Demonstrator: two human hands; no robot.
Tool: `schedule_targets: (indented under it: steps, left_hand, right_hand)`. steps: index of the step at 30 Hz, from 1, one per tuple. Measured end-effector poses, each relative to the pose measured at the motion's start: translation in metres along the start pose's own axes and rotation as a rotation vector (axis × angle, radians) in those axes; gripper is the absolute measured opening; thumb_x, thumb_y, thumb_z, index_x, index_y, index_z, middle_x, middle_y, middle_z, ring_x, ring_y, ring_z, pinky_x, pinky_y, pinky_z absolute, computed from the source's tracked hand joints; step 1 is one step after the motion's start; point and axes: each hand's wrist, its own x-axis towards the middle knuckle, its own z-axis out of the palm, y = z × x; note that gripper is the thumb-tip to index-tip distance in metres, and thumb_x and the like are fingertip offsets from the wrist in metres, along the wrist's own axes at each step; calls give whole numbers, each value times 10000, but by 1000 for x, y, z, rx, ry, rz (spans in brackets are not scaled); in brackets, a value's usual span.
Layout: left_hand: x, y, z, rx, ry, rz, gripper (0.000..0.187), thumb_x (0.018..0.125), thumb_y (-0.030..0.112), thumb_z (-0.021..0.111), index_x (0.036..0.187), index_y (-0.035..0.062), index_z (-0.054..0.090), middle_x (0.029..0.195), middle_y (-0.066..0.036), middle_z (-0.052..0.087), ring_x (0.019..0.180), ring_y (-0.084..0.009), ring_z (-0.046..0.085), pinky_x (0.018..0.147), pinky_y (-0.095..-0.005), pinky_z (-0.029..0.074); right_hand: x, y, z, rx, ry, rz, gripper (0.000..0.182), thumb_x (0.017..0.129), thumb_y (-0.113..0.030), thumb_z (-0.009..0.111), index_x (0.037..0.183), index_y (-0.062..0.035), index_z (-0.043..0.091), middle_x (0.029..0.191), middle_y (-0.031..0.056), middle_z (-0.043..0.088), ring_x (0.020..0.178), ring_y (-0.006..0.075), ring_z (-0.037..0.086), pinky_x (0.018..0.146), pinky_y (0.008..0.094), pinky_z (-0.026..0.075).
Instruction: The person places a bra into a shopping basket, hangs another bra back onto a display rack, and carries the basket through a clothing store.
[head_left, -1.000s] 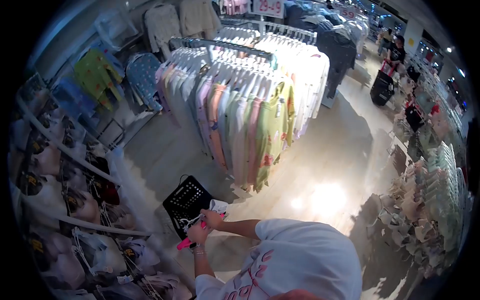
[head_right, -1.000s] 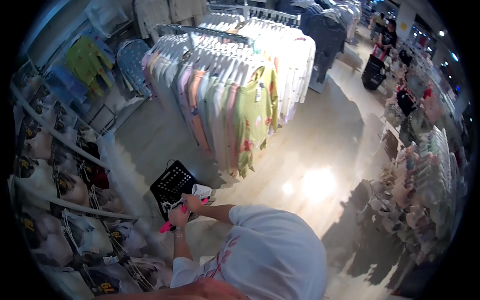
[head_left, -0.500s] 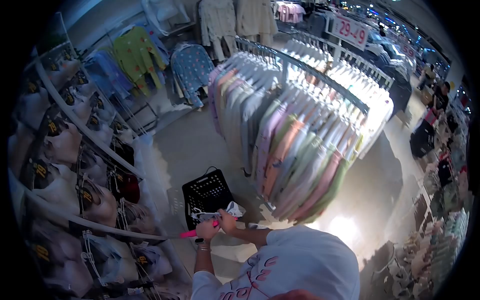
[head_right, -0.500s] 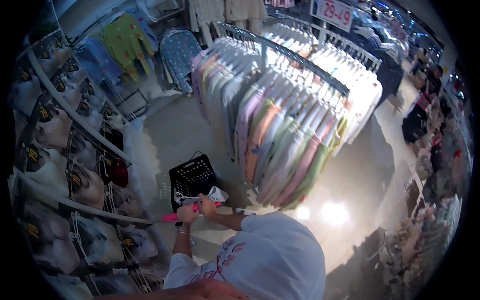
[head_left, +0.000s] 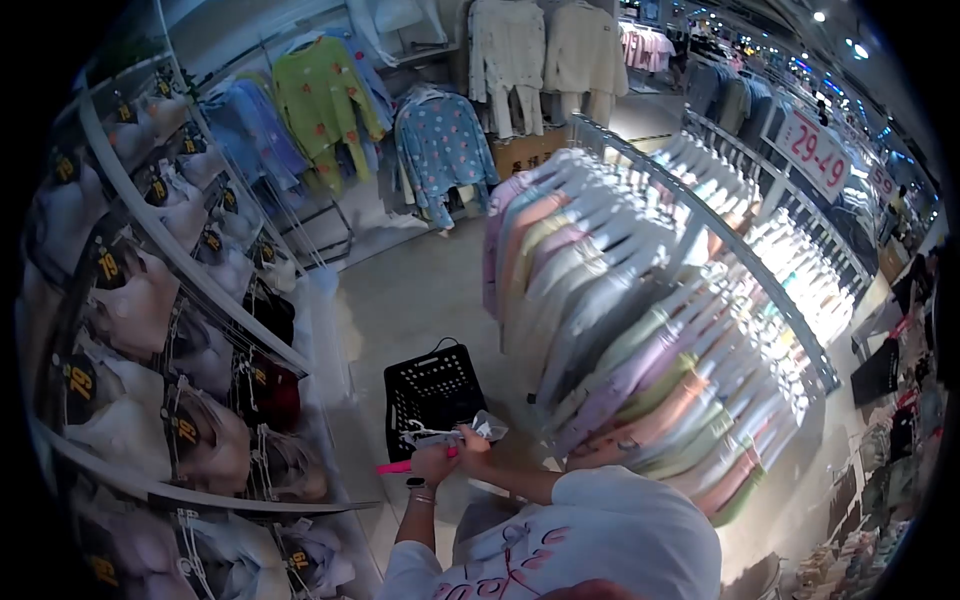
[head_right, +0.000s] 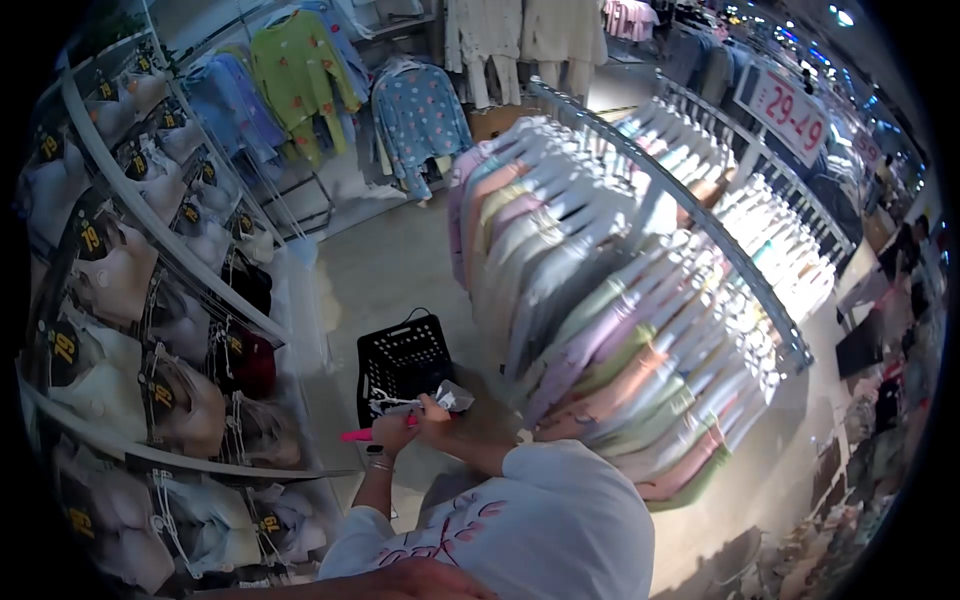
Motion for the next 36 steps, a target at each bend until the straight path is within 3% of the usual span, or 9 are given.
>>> schedule_targets:
  steps: [5, 6, 11, 19, 22, 25, 28, 30, 36]
  left_hand:
    - [62, -25, -1, -64, -32, -24, 341, 772, 442, 627, 740, 103, 637, 672, -124, 652, 612, -302, 650, 542, -420, 513]
    - [74, -32, 4, -54, 17, 1, 345, 785, 428, 617, 736, 87, 631, 667, -126, 643, 594, -293, 644, 537, -416, 512]
    - [133, -74, 0, -175, 208, 177, 264, 766, 337, 657, 819, 82, 613, 743, -99, 647, 684, -260, 648, 606, -393, 519]
    - [212, -137, 4, -317, 144, 195, 247, 792, 280, 621, 924, 77, 573, 762, -125, 646, 666, -302, 649, 574, -436, 504]
    - [231, -156, 18, -362, 120, 155, 297, 787, 279, 602, 1000, 74, 580, 766, -125, 658, 659, -295, 652, 574, -444, 500]
    - [243, -163, 0, -475, 85, 126, 271, 812, 267, 552, 1000, 74, 582, 767, -143, 658, 661, -315, 651, 565, -470, 492]
    - [271, -170, 34, -425, 231, 147, 236, 803, 235, 569, 963, 60, 578, 752, -149, 655, 675, -331, 649, 564, -467, 494]
    - [272, -181, 8, -379, 130, 168, 224, 800, 222, 577, 938, 46, 571, 748, -153, 653, 674, -334, 649, 564, -464, 496]
    - [297, -190, 5, -378, 9, 171, 273, 807, 293, 595, 877, 30, 578, 716, -134, 645, 643, -326, 636, 577, -451, 490]
  right_hand:
    - [62, -13, 5, 12, 42, 97, 210, 894, -260, 559, 1011, -88, 580, 919, 186, 644, 833, 386, 627, 723, 463, 481]
    - [76, -15, 9, 5, 87, 91, 229, 887, -269, 588, 1008, -76, 573, 820, 204, 637, 772, 392, 626, 662, 453, 478]
    - [148, -14, 32, 57, 138, 71, 199, 864, -238, 623, 986, -81, 608, 810, 216, 653, 769, 367, 653, 663, 429, 497]
    - [238, -24, 63, -100, 203, 21, 241, 858, -236, 629, 1021, -59, 619, 804, 209, 659, 755, 353, 665, 659, 425, 498]
    - [259, -33, 64, -169, 131, -40, 186, 844, -75, 620, 1016, -11, 593, 803, 224, 629, 725, 302, 637, 659, 402, 482]
    - [275, -37, 69, 82, 132, -1, 155, 865, -45, 586, 1012, 1, 575, 783, 74, 610, 722, 143, 547, 638, 325, 471]
    - [305, -47, 69, 199, 178, 22, 101, 889, -59, 575, 968, 4, 575, 790, 63, 614, 697, 116, 567, 644, 287, 484]
    - [346, -1, 67, 298, 159, 11, 50, 896, -28, 566, 935, 1, 555, 780, 65, 610, 700, 120, 572, 649, 274, 484]
    - [421, -92, 38, 271, 89, -99, 127, 939, -113, 547, 979, 5, 573, 805, 74, 625, 717, 124, 574, 662, 262, 455]
